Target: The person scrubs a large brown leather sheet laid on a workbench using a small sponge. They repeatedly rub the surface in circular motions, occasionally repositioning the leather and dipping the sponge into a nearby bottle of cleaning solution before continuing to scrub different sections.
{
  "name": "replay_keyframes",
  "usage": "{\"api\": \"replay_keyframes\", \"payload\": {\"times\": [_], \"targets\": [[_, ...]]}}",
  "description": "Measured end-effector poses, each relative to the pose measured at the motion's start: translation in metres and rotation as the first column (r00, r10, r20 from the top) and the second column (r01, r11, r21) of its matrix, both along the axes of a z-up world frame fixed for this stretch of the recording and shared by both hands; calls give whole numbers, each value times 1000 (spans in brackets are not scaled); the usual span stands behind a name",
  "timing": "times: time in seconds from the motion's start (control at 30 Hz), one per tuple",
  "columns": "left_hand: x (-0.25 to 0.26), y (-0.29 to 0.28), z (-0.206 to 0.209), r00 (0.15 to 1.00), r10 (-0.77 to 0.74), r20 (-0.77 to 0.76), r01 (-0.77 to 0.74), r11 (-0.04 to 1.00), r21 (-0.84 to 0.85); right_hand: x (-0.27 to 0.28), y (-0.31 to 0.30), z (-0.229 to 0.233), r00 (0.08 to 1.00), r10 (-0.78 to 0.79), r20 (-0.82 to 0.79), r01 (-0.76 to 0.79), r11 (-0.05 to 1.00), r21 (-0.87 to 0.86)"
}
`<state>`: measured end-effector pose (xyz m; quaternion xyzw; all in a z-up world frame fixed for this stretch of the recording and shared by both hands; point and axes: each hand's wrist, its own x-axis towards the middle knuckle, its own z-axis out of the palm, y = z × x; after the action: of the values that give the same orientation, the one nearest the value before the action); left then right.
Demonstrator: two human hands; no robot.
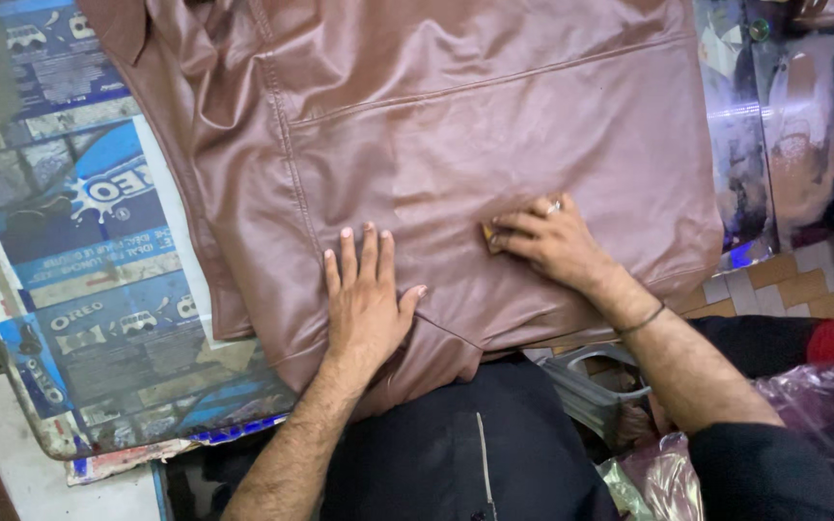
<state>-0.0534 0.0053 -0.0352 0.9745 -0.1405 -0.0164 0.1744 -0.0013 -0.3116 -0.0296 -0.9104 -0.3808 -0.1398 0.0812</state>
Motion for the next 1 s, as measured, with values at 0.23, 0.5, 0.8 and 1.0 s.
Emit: {"api": "replay_keyframes", "payload": {"times": [0.23,0.5,0.8,1.0], "targets": [[1,8,-8,999,17,-29,-19,996,-89,36,23,4,997,80,-10,-78,992,103],[1,8,-13,998,21,-58,-26,996,-89,38,66,10,991,75,-113,-54,981,185],[0,8,-10,996,16,-88,-22,997,-72,23,84,8,975,-128,-179,154,979,137],[4,5,-8,996,6,-90,-12,998,-62,13,26,15,982,52,-182,-40,997,68]]}}
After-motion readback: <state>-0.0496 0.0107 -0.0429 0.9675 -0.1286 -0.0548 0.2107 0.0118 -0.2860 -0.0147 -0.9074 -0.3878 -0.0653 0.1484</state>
